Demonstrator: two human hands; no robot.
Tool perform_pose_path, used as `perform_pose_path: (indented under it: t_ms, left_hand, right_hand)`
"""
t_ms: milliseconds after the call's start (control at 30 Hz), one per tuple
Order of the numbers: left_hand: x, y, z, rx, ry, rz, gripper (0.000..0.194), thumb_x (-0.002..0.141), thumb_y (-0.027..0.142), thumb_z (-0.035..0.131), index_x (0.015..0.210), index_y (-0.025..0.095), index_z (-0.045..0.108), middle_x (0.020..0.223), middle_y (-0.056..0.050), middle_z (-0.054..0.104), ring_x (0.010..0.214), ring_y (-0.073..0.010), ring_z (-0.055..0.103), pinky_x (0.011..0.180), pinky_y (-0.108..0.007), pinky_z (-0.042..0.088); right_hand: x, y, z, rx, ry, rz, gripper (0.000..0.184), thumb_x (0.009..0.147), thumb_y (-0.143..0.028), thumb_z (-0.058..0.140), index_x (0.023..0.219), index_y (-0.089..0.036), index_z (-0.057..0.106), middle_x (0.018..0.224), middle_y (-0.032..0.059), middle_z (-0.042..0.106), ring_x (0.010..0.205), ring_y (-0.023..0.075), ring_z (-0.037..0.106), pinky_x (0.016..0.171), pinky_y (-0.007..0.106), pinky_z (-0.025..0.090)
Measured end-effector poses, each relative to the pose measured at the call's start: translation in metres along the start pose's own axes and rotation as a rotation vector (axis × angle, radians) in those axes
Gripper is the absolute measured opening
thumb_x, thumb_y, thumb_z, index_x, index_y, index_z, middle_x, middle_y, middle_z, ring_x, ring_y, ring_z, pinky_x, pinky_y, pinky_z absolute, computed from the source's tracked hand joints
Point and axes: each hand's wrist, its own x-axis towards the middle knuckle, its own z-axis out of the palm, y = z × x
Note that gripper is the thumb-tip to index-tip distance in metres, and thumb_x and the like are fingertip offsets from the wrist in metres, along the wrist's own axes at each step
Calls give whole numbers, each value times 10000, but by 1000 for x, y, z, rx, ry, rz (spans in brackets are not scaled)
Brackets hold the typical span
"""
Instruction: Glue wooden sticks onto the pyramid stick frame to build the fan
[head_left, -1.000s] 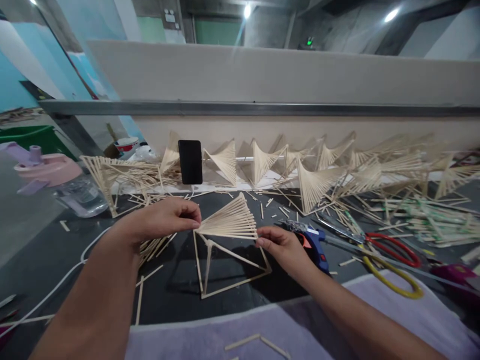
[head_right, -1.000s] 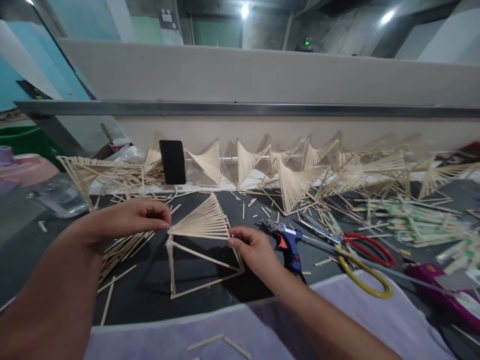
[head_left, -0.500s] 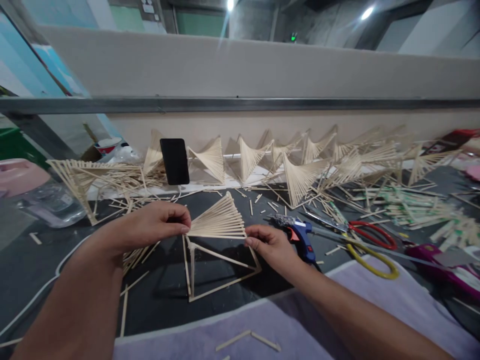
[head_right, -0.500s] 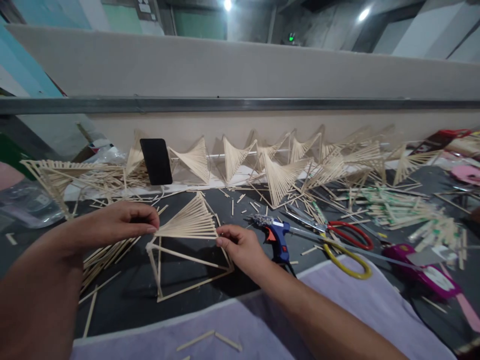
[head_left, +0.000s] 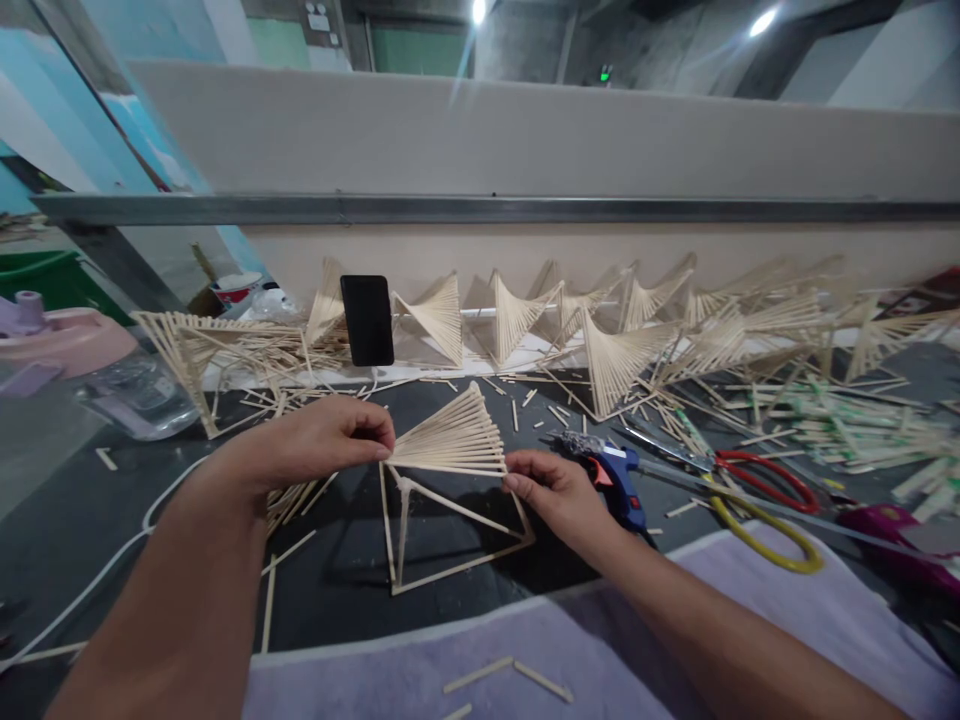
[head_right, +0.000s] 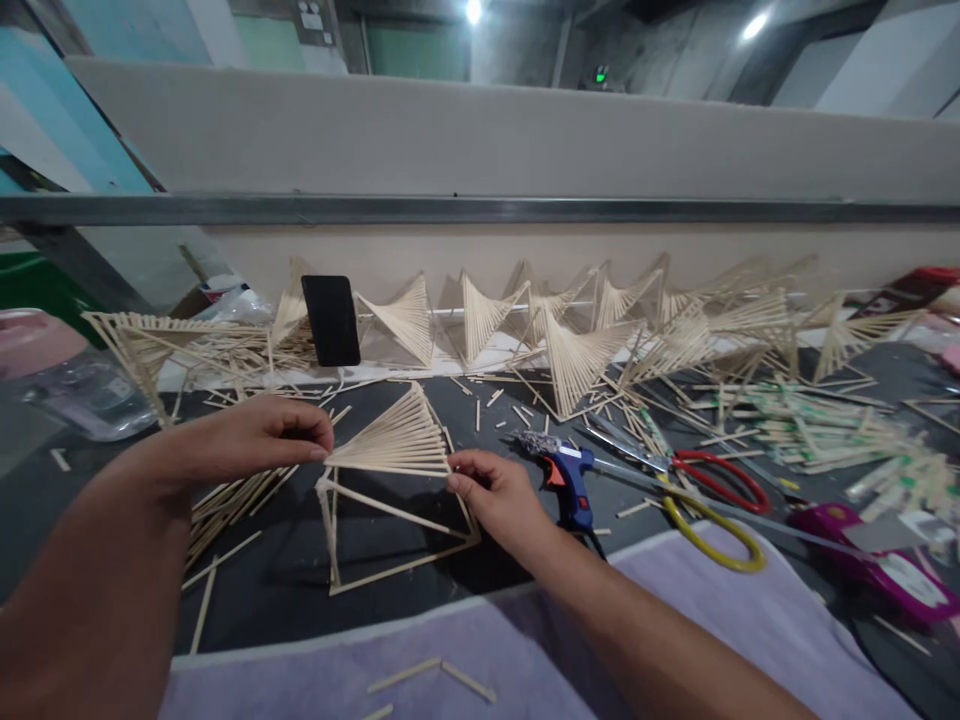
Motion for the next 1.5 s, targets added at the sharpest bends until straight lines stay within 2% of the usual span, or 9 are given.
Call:
perform_pose_path:
  t_ms: [400,667,867,1267,1500]
  left_hand:
    - [5,3,1,40,-38,-3,200,779,363,501,740,193,600,722,22,605,690,-140,533,605,-203,374]
    - [18,18,12,-60,103,-15,212,758,380,531,781,186,614,708,13,615,663,-136,530,582,-208,387]
    - [33,21,25,-71,57,22,159,721,346,580,731,193,623,689,23,599,674,-135,525,599,-216,383]
    - [39,16,24,-104,-45,0,158,713,338,591,706,180,597,623,36,532,612,-116,465,533,-202,343]
    - [38,18,24,-81,-48,-4,160,716,337,584,721,177,592,636,36,532,621,-114,458,541,-200,339]
  right_hand:
    - [0,-4,0,29,-17,10,206,720,-315,624,875,-185,659,735,20,649,656,148,576,618,268,451]
    - [2,-7,1,36,-8,18,199,714,-294,628,877,-188,670,731,10,660,661,142,581,636,265,446]
    - [1,-8,0,16,-4,14,197,717,-289,622,876,-186,674,729,10,662,656,140,583,626,259,444]
    - [4,-5,0,134,-37,61,239,694,-315,654,886,-173,665,747,15,666,656,133,593,644,261,452]
    - [3,-11,-10,209,-196,19,275,751,-357,617,945,-167,657,826,34,674,757,148,610,736,282,455]
